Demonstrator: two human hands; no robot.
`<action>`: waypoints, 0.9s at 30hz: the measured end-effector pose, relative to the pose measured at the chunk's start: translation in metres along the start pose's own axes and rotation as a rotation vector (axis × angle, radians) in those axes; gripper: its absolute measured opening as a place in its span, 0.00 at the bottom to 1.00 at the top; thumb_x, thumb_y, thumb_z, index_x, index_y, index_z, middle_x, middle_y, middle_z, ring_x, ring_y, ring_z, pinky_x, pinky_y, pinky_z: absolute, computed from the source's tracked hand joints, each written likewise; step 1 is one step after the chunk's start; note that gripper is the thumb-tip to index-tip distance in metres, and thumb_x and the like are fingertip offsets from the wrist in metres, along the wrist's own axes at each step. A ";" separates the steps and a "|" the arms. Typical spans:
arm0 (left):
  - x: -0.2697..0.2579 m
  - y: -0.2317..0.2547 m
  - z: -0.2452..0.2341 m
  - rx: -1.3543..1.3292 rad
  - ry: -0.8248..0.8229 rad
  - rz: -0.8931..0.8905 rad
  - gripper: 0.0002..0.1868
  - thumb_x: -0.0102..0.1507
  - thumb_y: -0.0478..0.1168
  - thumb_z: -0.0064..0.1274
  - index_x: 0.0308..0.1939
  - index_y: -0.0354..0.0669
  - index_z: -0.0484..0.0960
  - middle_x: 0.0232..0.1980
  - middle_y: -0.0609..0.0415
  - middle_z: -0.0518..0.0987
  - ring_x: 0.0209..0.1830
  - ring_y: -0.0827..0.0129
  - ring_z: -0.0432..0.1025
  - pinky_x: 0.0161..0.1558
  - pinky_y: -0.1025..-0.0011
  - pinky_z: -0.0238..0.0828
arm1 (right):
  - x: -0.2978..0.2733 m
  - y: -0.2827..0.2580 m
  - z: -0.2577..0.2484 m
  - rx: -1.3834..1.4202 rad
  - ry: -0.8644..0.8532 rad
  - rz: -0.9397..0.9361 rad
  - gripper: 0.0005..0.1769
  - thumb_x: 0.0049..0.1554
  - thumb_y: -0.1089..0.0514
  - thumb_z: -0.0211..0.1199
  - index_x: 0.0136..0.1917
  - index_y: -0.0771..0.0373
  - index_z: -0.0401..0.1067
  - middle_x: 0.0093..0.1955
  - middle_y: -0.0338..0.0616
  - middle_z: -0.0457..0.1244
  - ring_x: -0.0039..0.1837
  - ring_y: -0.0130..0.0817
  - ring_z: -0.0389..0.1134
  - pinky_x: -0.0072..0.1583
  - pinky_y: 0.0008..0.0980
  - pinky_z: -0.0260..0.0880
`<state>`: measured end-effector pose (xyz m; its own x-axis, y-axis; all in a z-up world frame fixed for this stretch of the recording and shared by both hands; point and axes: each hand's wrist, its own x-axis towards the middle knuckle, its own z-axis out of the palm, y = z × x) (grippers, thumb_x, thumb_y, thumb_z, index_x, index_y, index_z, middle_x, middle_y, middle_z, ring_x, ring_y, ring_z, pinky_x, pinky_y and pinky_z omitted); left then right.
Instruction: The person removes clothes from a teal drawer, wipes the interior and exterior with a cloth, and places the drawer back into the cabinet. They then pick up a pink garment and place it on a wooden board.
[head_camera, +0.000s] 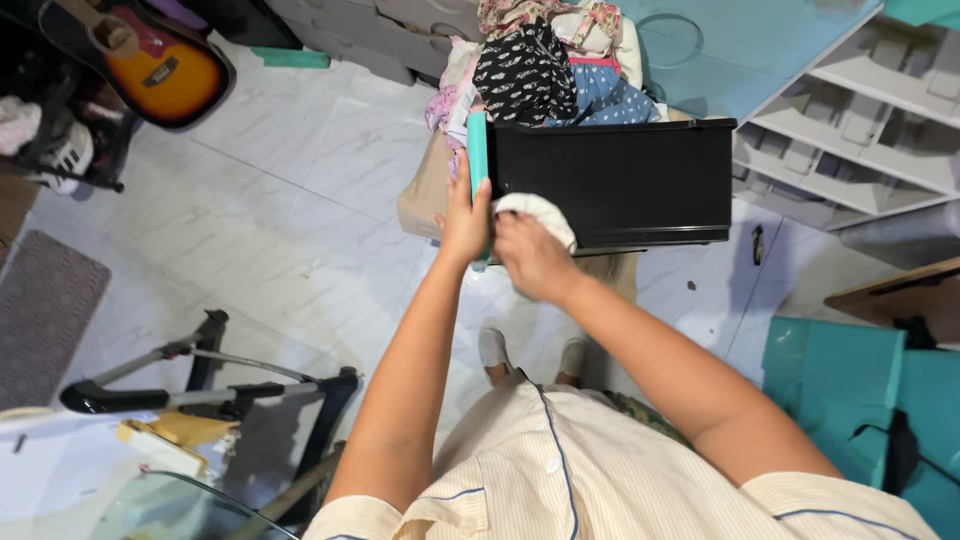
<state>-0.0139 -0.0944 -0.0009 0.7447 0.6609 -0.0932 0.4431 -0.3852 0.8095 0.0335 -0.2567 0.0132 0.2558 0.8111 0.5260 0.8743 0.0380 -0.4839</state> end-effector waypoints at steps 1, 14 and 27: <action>0.002 0.007 0.000 0.031 0.011 -0.037 0.37 0.71 0.58 0.37 0.82 0.66 0.42 0.84 0.57 0.52 0.84 0.47 0.41 0.70 0.25 0.22 | -0.009 -0.005 -0.004 0.013 -0.028 -0.021 0.09 0.54 0.67 0.58 0.48 0.67 0.74 0.61 0.51 0.65 0.69 0.52 0.64 0.70 0.54 0.62; -0.003 0.032 0.010 0.161 0.160 -0.138 0.32 0.72 0.59 0.32 0.80 0.62 0.54 0.78 0.50 0.65 0.81 0.49 0.50 0.75 0.33 0.27 | -0.107 0.184 -0.094 -0.046 0.465 0.703 0.27 0.66 0.58 0.54 0.74 0.74 0.59 0.67 0.65 0.60 0.69 0.59 0.60 0.70 0.45 0.57; -0.021 0.030 0.001 0.094 0.181 -0.149 0.40 0.68 0.65 0.38 0.80 0.54 0.55 0.75 0.49 0.69 0.77 0.51 0.59 0.77 0.38 0.31 | 0.035 0.041 0.034 -0.092 0.111 0.176 0.26 0.62 0.56 0.59 0.70 0.69 0.66 0.80 0.59 0.57 0.75 0.54 0.58 0.78 0.49 0.52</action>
<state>-0.0157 -0.1206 0.0246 0.5702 0.8160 -0.0949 0.5920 -0.3280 0.7362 0.0637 -0.2071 -0.0120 0.4469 0.7311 0.5155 0.8449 -0.1555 -0.5118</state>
